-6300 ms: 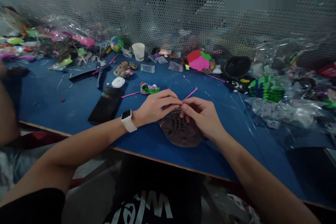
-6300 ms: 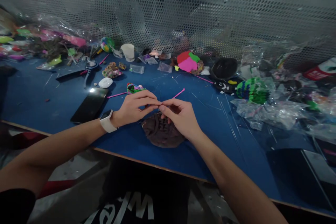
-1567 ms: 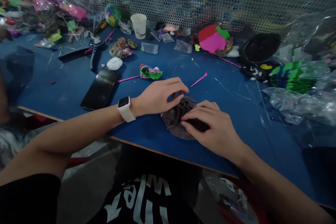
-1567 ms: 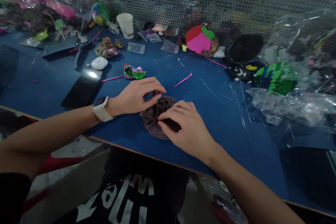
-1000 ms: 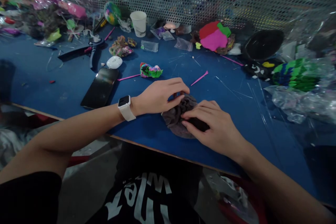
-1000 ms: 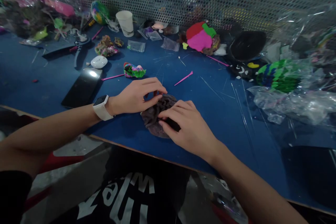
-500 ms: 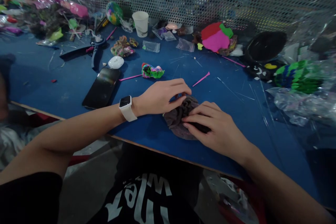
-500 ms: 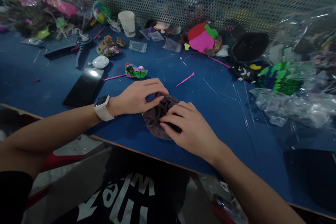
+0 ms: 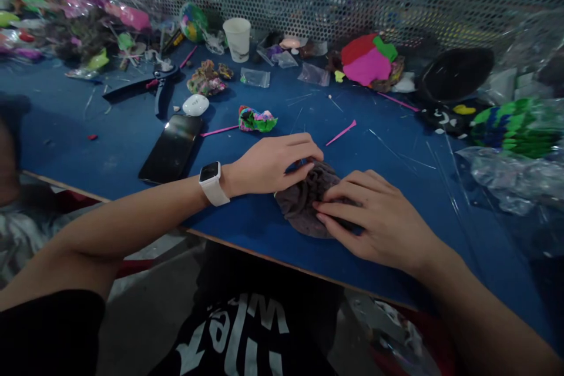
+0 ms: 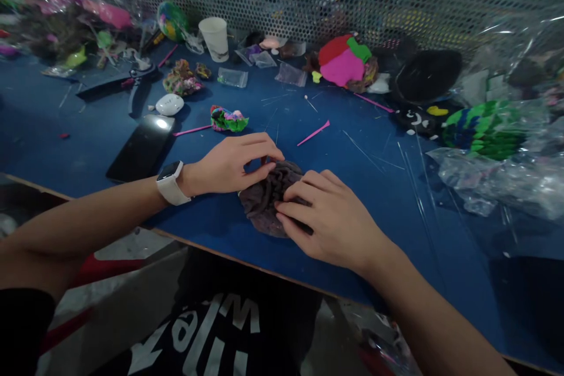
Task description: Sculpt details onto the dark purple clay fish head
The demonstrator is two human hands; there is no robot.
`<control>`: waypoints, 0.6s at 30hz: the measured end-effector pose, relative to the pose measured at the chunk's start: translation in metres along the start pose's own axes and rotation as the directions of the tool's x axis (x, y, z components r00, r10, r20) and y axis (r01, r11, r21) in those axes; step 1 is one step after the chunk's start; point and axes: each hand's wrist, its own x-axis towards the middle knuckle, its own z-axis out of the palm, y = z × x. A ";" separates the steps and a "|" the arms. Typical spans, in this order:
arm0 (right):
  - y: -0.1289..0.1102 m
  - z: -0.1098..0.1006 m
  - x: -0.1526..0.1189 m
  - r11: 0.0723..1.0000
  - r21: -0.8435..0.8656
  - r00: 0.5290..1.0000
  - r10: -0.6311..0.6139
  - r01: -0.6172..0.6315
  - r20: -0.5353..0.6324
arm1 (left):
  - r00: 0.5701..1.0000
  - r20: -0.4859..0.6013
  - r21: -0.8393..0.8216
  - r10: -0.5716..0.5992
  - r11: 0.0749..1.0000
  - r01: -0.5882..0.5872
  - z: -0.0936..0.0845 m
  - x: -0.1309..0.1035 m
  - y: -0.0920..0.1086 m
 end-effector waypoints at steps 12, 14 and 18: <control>0.001 0.002 -0.001 0.997 0.076 0.998 -0.004 -0.002 0.070 | 1.000 0.007 0.019 -0.028 0.999 0.028 -0.002 0.000 -0.002; 0.002 0.003 -0.001 0.996 0.087 0.998 -0.007 0.001 0.066 | 0.999 0.004 0.027 -0.032 0.999 0.032 -0.002 0.000 -0.004; 0.004 0.005 0.001 0.994 0.109 0.999 -0.034 0.030 0.035 | 1.000 -0.003 0.052 -0.022 0.998 0.022 -0.001 -0.001 -0.006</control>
